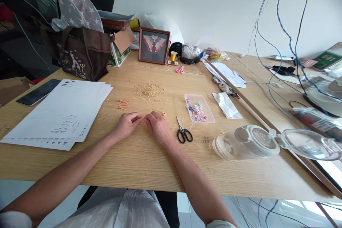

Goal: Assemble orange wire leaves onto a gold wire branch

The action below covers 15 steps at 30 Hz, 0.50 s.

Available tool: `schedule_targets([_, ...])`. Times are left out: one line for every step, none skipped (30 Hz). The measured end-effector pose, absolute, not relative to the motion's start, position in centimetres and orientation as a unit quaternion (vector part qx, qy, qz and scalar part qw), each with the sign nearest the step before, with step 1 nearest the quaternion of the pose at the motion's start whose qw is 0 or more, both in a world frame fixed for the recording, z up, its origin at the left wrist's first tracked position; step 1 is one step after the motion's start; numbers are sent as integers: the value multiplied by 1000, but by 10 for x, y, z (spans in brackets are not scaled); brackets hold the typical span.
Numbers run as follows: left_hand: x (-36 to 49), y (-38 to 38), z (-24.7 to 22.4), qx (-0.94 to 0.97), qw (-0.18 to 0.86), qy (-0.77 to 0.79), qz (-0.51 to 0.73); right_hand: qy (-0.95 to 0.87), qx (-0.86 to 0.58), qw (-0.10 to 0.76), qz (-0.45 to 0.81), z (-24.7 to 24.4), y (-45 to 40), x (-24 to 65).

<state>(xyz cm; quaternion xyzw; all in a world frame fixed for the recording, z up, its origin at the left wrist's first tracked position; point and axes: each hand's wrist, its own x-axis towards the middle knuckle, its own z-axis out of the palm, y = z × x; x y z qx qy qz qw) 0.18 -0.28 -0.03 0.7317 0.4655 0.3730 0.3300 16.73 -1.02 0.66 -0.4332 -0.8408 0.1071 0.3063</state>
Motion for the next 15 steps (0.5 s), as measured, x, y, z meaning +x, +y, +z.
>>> schedule_targets([2,-3,0,747,317,459,362,-840,-435,308,104,7,-10,168])
schedule_targets([3,-4,0,759,312,450,352,-838,-436,311,105,7,-9,168])
schedule_targets([3,-4,0,767,314,439,347,-834,-438,316,110,7,-8,168])
schedule_targets([3,-5,1,771,322,429,345,-830,-439,324,119,7,-7,168])
schedule_targets([3,-5,1,769,335,421,345,-824,-441,331,128,7,-7,169])
schedule_targets([3,-5,2,761,355,417,347,-818,-444,339,138,7,-6,169])
schedule_targets([3,-5,2,748,379,415,353,-812,-447,347,146,7,-6,169])
schedule_targets([3,-5,3,730,406,414,361,-806,-450,353,152,7,-6,169])
schedule_targets([3,-5,3,709,434,414,371,-802,-452,357,157,7,-6,169])
schedule_targets([3,-4,4,687,458,413,383,-800,-452,360,163,7,-6,169])
schedule_targets([3,-4,5,667,478,411,396,-800,-449,361,168,6,-7,169])
schedule_targets([3,-3,6,652,491,411,406,-802,-444,360,173,5,-8,168])
schedule_targets([2,-3,6,641,497,414,414,-806,-437,357,178,5,-9,167])
schedule_targets([2,-3,6,635,496,420,418,-812,-429,351,182,4,-10,167])
schedule_targets([2,-2,5,633,489,429,420,-818,-423,345,183,3,-11,166])
